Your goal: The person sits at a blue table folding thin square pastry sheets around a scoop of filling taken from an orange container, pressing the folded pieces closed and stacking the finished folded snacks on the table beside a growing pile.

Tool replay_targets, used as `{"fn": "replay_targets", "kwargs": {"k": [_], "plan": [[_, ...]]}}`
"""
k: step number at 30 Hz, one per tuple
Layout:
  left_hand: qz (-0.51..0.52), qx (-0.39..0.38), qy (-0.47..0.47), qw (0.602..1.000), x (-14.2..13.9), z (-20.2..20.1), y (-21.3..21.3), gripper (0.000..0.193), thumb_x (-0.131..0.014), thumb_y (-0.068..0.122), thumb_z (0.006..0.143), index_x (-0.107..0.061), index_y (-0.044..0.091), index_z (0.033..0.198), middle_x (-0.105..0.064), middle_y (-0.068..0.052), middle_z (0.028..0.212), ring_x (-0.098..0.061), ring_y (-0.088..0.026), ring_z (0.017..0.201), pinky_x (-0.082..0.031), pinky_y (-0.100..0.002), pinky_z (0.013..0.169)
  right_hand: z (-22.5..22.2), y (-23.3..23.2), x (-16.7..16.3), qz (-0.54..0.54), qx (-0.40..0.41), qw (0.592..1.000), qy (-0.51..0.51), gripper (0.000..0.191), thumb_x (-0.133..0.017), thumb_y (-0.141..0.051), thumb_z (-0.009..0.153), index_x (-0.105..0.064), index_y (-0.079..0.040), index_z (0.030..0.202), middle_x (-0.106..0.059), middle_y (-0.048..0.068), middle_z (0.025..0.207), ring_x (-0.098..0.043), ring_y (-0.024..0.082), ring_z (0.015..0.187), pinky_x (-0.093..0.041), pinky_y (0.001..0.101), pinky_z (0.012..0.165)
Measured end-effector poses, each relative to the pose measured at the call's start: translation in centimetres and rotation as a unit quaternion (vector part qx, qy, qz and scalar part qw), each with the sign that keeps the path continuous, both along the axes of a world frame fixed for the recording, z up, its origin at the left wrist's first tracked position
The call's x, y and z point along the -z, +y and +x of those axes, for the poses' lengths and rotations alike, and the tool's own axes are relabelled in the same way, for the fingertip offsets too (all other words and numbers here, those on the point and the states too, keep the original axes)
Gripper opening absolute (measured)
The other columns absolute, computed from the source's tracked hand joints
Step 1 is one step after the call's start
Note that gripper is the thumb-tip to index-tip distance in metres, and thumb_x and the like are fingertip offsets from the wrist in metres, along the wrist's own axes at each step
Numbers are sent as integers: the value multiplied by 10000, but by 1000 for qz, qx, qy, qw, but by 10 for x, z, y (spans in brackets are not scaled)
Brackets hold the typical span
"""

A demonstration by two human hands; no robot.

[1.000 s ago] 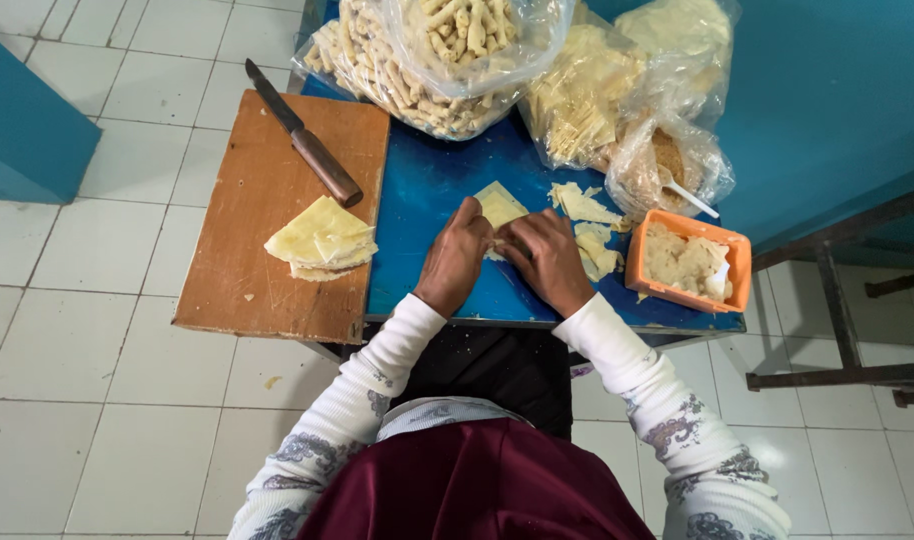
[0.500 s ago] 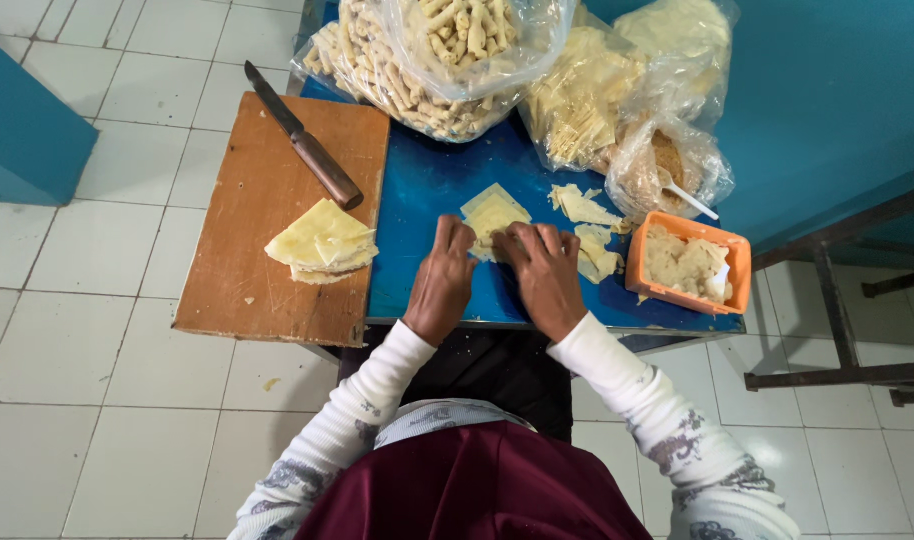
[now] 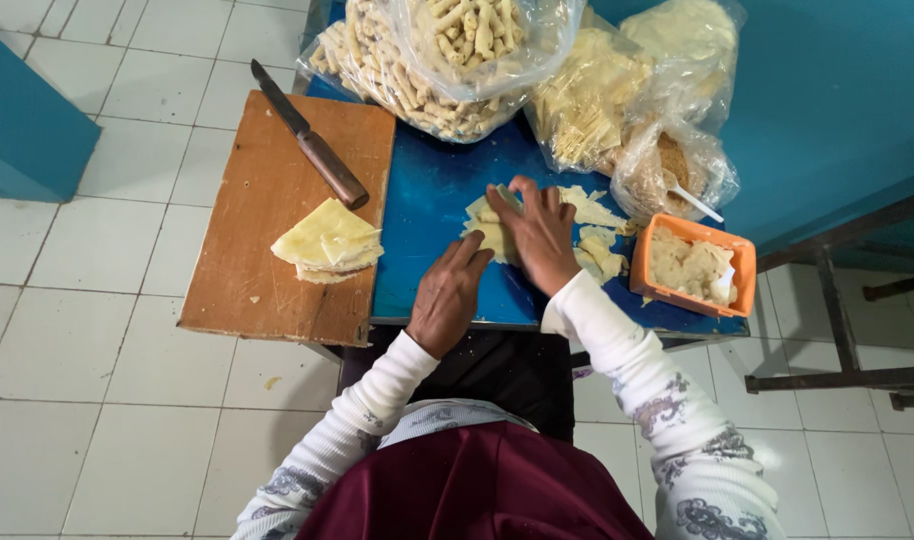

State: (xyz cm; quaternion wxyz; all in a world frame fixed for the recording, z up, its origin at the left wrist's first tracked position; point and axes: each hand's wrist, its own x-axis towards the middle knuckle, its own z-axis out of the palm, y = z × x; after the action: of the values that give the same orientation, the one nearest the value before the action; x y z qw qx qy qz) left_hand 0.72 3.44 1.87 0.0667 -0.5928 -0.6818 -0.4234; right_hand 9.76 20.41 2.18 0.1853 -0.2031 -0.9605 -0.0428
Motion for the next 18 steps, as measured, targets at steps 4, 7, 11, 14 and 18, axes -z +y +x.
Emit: {"fn": "replay_targets", "kwargs": {"k": [4, 7, 11, 14, 18], "plan": [[5, 4, -2, 1000, 3, -1, 2, 347, -594, -92, 807, -702, -64, 1136, -648, -194, 1279, -644, -341, 1109, -551, -405, 926, -2, 15, -10, -114, -28, 993, 27, 720, -700, 28, 850, -603, -288, 1490, -569, 23, 1239, -498, 268, 1063, -377, 449, 825], [2, 4, -13, 1000, 5, -1, 1, 332, -600, -72, 815, -706, -62, 1130, -655, -197, 1269, -639, -344, 1114, -545, -410, 926, 5, 13, -10, -165, -147, 966, 131, 664, -739, -82, 912, -563, -229, 1536, -657, 35, 1211, -567, 237, 1101, -419, 397, 980], [-2, 4, -13, 1000, 8, 0, 2, 324, -601, -67, 818, -704, -64, 1125, -657, -195, 1267, -641, -340, 1107, -546, -412, 922, 4, 4, -8, -81, -95, 985, 118, 536, -789, -107, 880, -642, -215, 1384, -771, 17, 1019, -683, 199, 929, -383, 452, 848], [9, -5, -3, 1000, 7, 0, 2, 323, -594, -71, 812, -705, -57, 1115, -654, -198, 1271, -646, -347, 1121, -550, -412, 933, -1, 10, -13, -186, -91, 966, 154, 520, -772, -145, 894, -638, -191, 1394, -782, 14, 1027, -718, 154, 923, -460, 386, 873], [11, -5, -28, 1000, -1, 0, 2, 249, -647, -36, 884, -695, -36, 1128, -652, -183, 1260, -657, -359, 1122, -558, -412, 923, 6, 21, -30, -418, -80, 880, 210, 537, -728, -188, 946, -579, -138, 1459, -768, 32, 1064, -692, 96, 955, -545, 270, 898]]}}
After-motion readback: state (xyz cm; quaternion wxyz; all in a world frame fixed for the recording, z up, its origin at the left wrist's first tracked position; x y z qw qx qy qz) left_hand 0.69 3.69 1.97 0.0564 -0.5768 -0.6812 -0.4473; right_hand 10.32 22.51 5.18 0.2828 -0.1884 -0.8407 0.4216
